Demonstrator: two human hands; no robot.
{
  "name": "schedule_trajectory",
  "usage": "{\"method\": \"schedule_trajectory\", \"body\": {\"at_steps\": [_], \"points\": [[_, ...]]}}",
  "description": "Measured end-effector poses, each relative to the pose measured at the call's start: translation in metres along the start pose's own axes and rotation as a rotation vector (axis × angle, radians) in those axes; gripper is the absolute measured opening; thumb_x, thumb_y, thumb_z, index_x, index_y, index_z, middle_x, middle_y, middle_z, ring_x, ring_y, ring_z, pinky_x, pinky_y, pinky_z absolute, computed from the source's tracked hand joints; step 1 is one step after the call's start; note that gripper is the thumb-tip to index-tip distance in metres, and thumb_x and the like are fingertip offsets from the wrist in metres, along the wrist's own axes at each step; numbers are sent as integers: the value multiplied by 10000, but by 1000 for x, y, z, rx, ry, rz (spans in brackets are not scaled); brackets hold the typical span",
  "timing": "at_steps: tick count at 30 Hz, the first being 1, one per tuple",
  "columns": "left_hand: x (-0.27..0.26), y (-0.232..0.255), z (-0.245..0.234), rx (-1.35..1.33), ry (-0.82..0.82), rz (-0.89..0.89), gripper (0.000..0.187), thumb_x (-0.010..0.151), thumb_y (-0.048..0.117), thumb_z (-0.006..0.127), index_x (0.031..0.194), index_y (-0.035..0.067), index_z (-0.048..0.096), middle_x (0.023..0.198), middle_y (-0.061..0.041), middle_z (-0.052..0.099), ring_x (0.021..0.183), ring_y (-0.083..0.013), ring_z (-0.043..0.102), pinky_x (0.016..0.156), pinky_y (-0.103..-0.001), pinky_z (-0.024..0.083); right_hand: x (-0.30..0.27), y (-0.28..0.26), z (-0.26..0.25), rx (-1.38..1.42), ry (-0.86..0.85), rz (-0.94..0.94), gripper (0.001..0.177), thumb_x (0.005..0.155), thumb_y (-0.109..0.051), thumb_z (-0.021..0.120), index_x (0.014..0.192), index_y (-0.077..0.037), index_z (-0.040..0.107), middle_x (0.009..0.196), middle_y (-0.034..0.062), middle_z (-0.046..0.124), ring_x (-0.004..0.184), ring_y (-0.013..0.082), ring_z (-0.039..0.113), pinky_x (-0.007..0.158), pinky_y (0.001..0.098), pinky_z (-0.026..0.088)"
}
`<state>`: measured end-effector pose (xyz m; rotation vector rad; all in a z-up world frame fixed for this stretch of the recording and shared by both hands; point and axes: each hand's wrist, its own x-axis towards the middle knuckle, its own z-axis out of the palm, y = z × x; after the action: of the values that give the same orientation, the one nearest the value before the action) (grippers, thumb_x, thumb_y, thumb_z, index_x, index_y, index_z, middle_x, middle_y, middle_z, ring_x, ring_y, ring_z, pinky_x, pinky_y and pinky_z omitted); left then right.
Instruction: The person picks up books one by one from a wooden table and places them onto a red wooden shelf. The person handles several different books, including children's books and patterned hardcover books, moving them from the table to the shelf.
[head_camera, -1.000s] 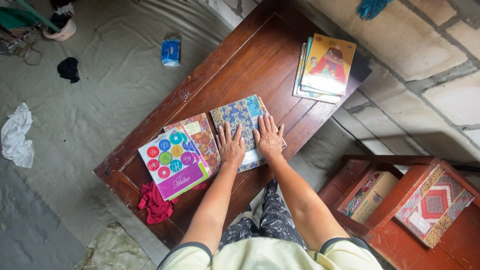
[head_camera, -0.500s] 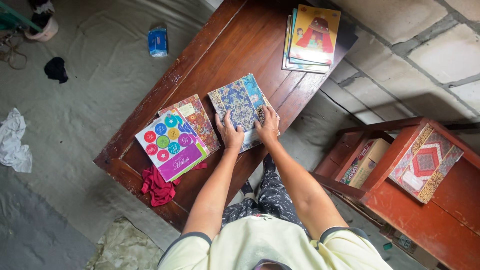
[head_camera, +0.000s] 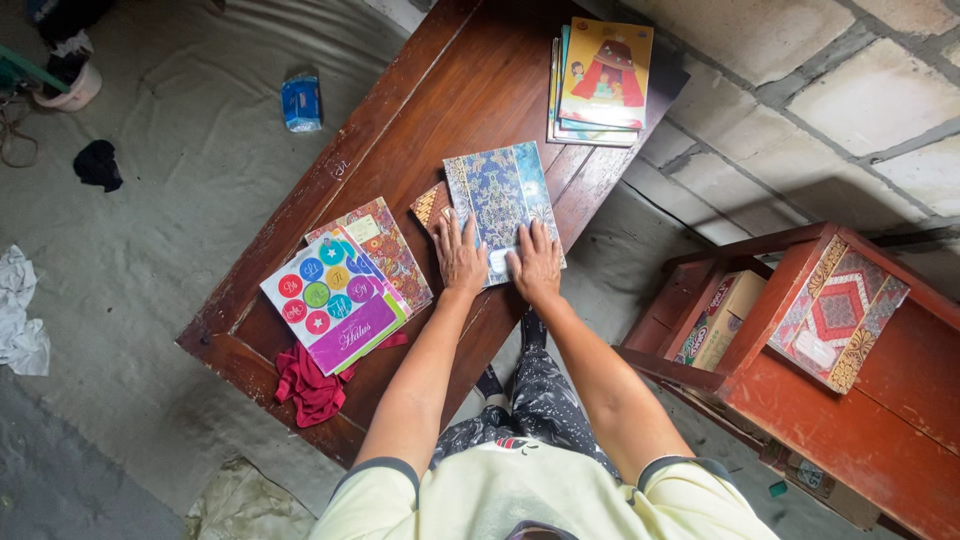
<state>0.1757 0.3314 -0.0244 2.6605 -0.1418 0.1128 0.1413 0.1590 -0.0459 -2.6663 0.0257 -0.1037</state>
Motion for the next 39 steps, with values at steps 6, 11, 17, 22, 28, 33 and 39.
{"method": "schedule_trajectory", "body": {"at_steps": [6,11,17,22,28,33,39], "points": [[-3,1,4,124,-94,31,753,966,389,587,1601,101,301,1677,-223,173,1550,-399,155,1239,-582,109,13,-8,2,-71,-108,86,659,1014,-506,469,1594,-215,354,1705,104,195,1576,317,138,1252,554,79],[-1,4,2,143,-112,35,736,973,370,569,1594,93,287,1678,-232,173,1561,-384,157,1244,-576,100,48,-8,-5,-123,-155,80,704,1006,-550,463,1610,-215,326,1703,86,195,1571,287,151,1239,590,76],[2,10,-4,135,-104,25,733,972,342,558,1599,91,274,1674,-241,179,1558,-380,164,1241,-574,104,99,-7,-11,-56,-186,76,754,985,-594,459,1606,-190,322,1703,78,194,1569,283,145,1228,598,73],[10,14,-7,175,-138,18,757,962,347,559,1607,96,255,1673,-244,165,1553,-393,157,1242,-562,101,131,-1,-14,-45,-182,31,760,989,-608,443,1605,-178,327,1705,92,190,1572,295,137,1240,591,65],[53,10,0,210,-152,-10,768,949,408,551,1608,138,266,1670,-226,154,1539,-426,152,1239,-548,99,138,1,-15,-38,-204,35,743,1009,-594,419,1609,-166,319,1709,106,176,1575,306,122,1241,586,46],[111,11,5,240,-87,-93,708,978,435,526,1600,161,329,1673,-194,215,1545,-422,161,1247,-552,93,139,-1,-23,-36,-254,53,747,1003,-591,410,1609,-167,303,1705,112,160,1577,300,98,1235,584,25],[159,18,-6,163,-141,-253,691,980,455,504,1584,163,337,1665,-190,231,1553,-403,150,1252,-536,83,144,-1,-23,-42,-262,53,751,1000,-594,408,1612,-175,292,1708,108,149,1576,296,94,1228,596,16]]}}
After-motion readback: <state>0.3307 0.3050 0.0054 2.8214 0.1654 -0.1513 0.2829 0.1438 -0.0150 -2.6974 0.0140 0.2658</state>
